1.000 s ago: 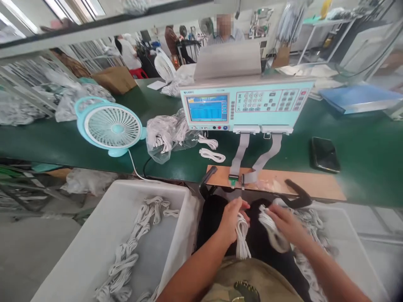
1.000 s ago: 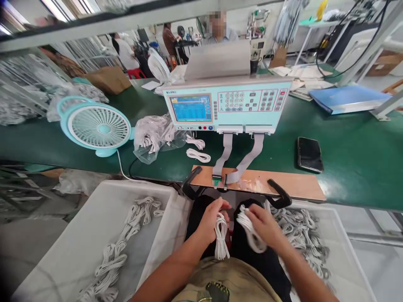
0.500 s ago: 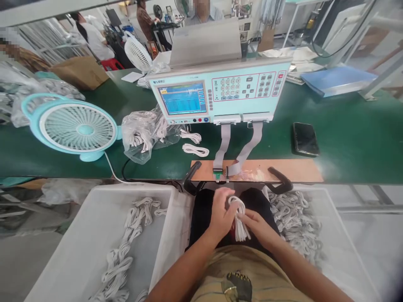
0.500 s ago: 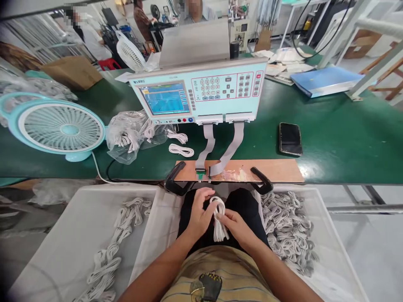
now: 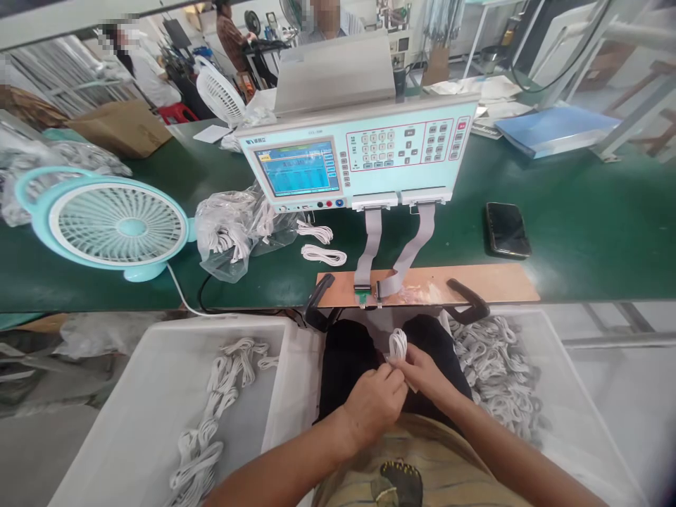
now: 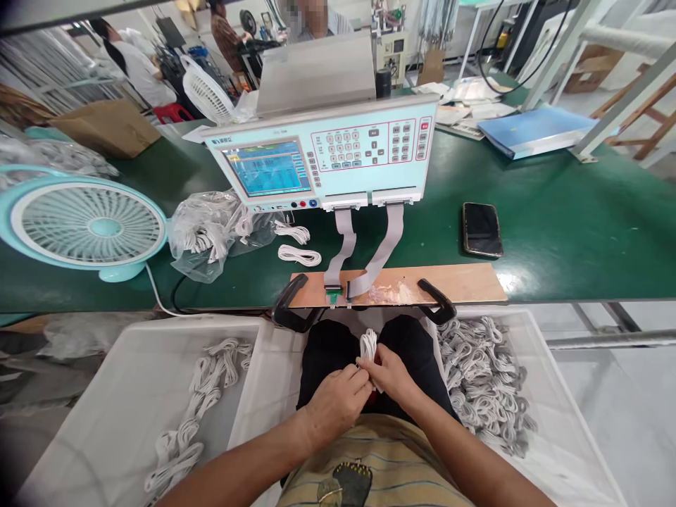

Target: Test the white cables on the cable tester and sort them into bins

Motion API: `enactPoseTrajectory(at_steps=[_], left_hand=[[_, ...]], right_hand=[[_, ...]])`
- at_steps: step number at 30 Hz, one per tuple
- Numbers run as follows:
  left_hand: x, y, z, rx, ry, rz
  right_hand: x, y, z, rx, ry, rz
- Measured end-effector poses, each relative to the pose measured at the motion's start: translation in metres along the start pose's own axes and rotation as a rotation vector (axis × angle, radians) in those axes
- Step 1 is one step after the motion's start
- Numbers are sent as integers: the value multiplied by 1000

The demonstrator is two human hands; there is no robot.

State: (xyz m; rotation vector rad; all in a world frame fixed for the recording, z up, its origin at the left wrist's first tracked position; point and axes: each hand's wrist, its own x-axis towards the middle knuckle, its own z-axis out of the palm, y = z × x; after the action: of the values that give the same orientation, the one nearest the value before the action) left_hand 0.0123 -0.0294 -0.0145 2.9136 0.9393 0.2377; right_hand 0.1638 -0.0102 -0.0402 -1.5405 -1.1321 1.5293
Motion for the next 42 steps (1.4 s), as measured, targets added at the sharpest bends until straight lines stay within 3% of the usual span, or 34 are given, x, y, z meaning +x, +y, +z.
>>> enactPoseTrajectory(at_steps=[4, 7, 10, 12, 15, 18, 23, 29, 32, 36, 39, 42], left_hand=[[5, 3, 3, -51, 25, -10], [7, -7, -3, -406, 52, -151], [6, -19, -6, -992, 200, -493], [6, -25, -3, -1330, 306, -737], [7, -27, 2, -1603, 449, -937], [13, -27, 3, -1626, 564, -997], [27, -31, 1, -1508, 700, -1013], [37, -41, 4, -1629, 778, -1140], [40, -41, 1, -1657, 803, -1147], [42, -42, -5, -1671, 780, -1138], [41, -45, -7, -1663, 733, -1139], [38, -50, -6, -1668, 718, -1102]], right_hand=[[2, -1, -1, 33, -153, 26], [4, 5, -3, -61, -153, 15], [3, 8, -6, -349, 114, -270], [0, 4, -8, -507, 162, -547], [-6, -11, -10, -608, -85, -824], [-6, -29, -9, -641, -220, -898], [10, -52, -7, -615, -187, -839], [15, -67, -9, -625, -385, -796], [18, -62, -6, -592, -275, -767], [31, -54, 4, -197, -70, -489], [41, -50, 12, 58, -61, -296], [46, -48, 17, 145, -27, -222]])
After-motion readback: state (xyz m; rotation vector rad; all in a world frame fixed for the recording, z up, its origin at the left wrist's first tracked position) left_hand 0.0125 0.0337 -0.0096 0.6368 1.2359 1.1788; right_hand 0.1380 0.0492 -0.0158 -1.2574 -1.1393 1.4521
